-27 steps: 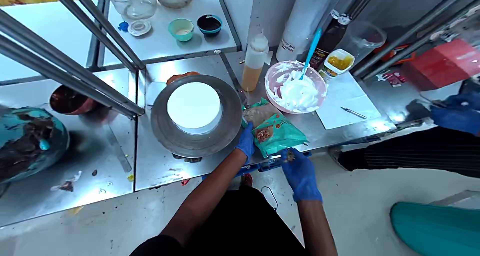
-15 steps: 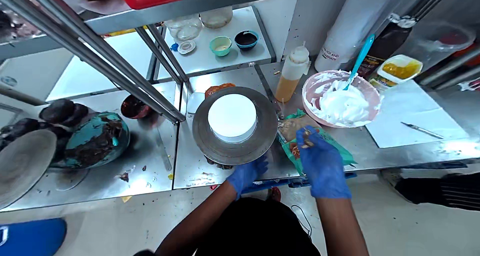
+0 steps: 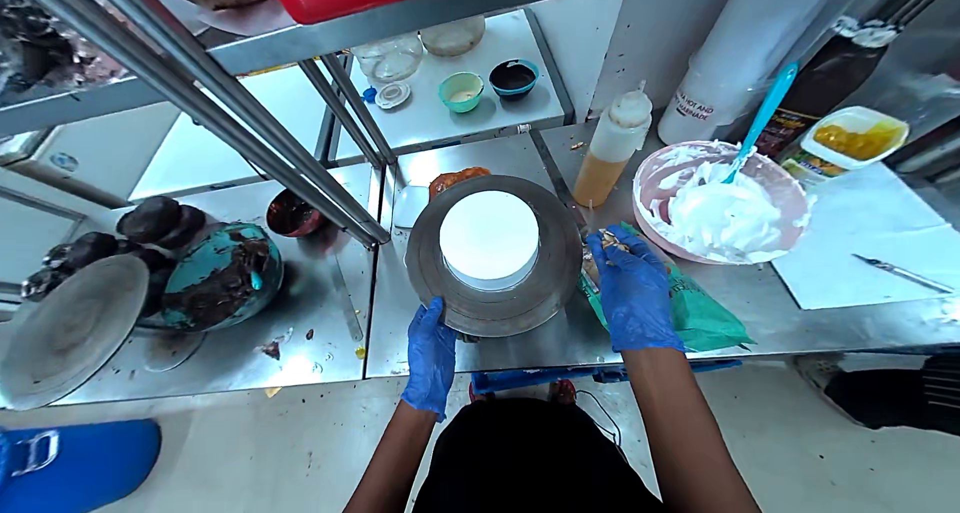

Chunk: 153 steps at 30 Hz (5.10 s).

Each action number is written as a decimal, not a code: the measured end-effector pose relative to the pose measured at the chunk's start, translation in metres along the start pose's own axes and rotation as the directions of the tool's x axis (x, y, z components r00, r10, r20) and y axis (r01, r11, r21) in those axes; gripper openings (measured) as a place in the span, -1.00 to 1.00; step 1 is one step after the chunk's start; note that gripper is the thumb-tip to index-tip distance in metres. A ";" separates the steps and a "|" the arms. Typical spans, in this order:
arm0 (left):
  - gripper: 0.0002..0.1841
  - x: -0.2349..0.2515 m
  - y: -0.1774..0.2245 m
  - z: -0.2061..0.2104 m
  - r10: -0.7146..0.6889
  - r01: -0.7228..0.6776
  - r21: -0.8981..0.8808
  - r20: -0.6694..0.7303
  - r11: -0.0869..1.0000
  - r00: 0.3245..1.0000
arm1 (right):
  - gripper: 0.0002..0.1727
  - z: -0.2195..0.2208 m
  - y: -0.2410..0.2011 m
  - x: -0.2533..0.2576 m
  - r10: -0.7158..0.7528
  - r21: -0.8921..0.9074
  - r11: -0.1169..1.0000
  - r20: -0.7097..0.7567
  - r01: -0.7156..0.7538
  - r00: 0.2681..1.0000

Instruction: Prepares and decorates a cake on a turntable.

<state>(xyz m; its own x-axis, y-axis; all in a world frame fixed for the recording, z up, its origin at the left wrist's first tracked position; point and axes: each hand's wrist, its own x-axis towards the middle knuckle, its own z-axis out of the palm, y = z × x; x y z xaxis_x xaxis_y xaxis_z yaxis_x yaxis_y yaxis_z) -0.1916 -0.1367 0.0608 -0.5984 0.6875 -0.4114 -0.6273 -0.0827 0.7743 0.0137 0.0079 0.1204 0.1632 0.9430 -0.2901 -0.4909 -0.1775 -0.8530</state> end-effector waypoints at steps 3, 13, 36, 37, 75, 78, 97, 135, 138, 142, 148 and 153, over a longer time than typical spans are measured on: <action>-0.69 -0.005 0.002 -0.008 -0.076 0.076 0.021 0.002 0.997 0.997 | -0.68 0.001 0.008 0.010 -0.175 -0.158 0.972 0.019 0.176 0.984; -0.60 0.009 0.031 -0.003 -0.040 0.045 0.090 -0.052 0.995 0.998 | -0.71 0.008 0.003 0.016 -0.134 -0.333 0.928 0.125 0.169 0.983; -0.79 -0.012 0.017 0.002 -0.110 0.114 0.157 -0.034 0.981 0.993 | -0.59 0.021 0.032 0.008 -0.201 -0.643 0.659 0.350 0.391 0.915; -0.79 -0.013 0.015 0.005 -0.109 0.112 0.155 -0.032 0.981 0.994 | -0.62 0.016 0.027 0.013 -0.196 -0.609 0.708 0.317 0.358 0.928; -0.85 -0.040 0.005 0.007 -0.251 0.236 0.217 0.044 0.947 0.967 | -0.57 0.033 0.016 0.024 -0.159 -0.731 0.551 0.382 0.404 0.910; -0.86 -0.041 0.005 0.006 -0.228 0.217 0.215 0.027 0.952 0.973 | -0.67 0.010 0.012 0.033 -0.112 -0.628 0.708 0.350 0.322 0.930; -0.86 -0.031 0.013 0.002 -0.178 0.177 0.221 -0.014 0.959 0.984 | -0.72 -0.004 -0.003 0.042 -0.337 -0.434 0.814 0.191 0.387 0.922; -0.75 0.000 0.020 -0.004 0.103 -0.059 0.347 -0.109 0.936 0.989 | -0.49 -0.017 0.032 0.069 0.044 -0.508 0.290 0.854 0.811 0.519; -0.75 0.000 0.021 -0.004 0.104 -0.060 0.342 -0.113 0.938 0.988 | -0.58 -0.011 0.034 0.063 0.000 -0.555 0.303 0.813 0.775 0.582; -0.76 0.000 0.020 -0.004 0.107 -0.065 0.322 -0.115 0.945 0.988 | -0.75 -0.008 0.038 0.060 -0.072 -0.579 0.318 0.775 0.751 0.628; -0.76 -0.006 0.018 -0.002 0.087 -0.053 0.277 -0.114 0.959 0.990 | -0.76 -0.012 0.033 0.065 -0.172 -0.571 0.404 0.720 0.715 0.672; -0.77 -0.009 0.017 0.000 0.083 -0.051 0.254 -0.116 0.966 0.990 | -0.50 -0.003 0.033 0.068 -0.103 -0.624 0.391 0.701 0.677 0.705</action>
<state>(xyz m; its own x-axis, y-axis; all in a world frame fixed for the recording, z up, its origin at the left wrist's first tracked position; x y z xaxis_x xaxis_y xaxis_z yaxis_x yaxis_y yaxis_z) -0.1972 -0.1443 0.0775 -0.7023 0.5898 -0.3986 -0.4484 0.0683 0.8912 0.0108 0.0655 0.0714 -0.4348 0.8808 0.1872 0.4523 0.3934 -0.8004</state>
